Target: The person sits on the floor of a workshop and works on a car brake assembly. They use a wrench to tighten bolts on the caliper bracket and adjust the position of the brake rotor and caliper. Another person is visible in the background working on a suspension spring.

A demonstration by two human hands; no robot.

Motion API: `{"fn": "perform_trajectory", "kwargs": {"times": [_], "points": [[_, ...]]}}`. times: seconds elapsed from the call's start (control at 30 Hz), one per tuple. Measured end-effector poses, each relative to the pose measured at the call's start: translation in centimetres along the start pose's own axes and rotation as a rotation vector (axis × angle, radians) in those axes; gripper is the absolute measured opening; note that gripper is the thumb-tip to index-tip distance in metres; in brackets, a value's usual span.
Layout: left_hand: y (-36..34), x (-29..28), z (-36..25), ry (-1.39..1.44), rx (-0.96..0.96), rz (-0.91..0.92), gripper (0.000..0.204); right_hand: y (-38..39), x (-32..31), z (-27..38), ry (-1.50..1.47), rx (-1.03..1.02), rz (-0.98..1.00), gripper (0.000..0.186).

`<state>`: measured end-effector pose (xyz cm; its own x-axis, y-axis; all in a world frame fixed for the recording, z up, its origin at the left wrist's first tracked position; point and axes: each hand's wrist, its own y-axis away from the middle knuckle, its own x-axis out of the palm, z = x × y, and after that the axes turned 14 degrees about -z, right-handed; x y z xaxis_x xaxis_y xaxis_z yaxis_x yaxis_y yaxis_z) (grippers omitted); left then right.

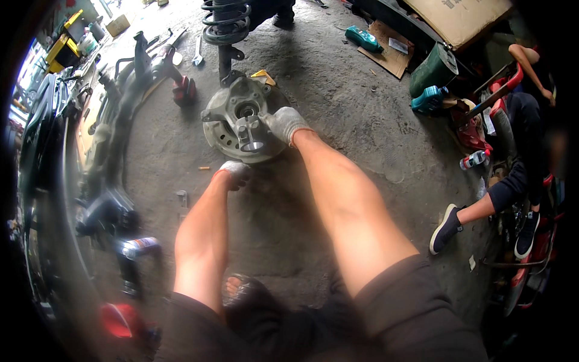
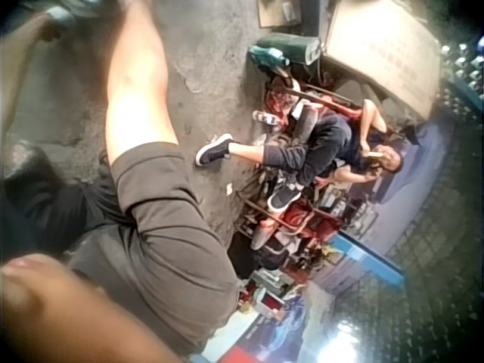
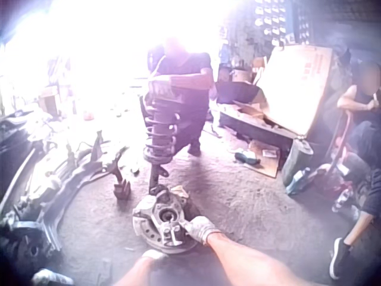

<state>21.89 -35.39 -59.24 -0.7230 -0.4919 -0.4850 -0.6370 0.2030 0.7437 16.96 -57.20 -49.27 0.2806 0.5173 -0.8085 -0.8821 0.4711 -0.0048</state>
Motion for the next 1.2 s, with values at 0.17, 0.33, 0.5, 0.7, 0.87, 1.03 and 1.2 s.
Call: {"fn": "perform_trajectory", "kwargs": {"times": [0.17,0.33,0.5,0.7,0.87,1.03,1.2], "points": [[-0.2,0.9,-0.8,-0.018,0.057,-0.02,0.033,-0.1,-0.8,-1.0,0.012,-0.032,-0.041,0.052],[-3.1,0.1,2.0,0.046,0.01,-0.001,0.04,0.0,-2.8,2.0,0.156,-0.136,0.264,0.043],[1.0,-0.8,0.0,0.115,0.044,-0.054,0.044,0.1,-4.5,-0.6,0.084,-0.274,0.348,0.04],[0.0,-2.1,0.9,0.015,0.013,0.049,0.039,0.8,-3.9,0.2,-0.095,-0.269,0.448,0.036],[0.9,-1.7,0.2,0.096,-0.031,0.051,0.04,1.3,-1.9,-1.0,-0.282,-0.195,0.417,0.031],[0.7,-1.9,0.4,0.086,0.001,0.033,0.043,2.9,1.6,-1.1,-0.498,-0.079,0.227,0.016],[0.7,-2.1,0.5,0.081,-0.031,0.029,0.041,4.0,3.9,-0.3,-0.621,-0.017,0.08,0.025]]}}
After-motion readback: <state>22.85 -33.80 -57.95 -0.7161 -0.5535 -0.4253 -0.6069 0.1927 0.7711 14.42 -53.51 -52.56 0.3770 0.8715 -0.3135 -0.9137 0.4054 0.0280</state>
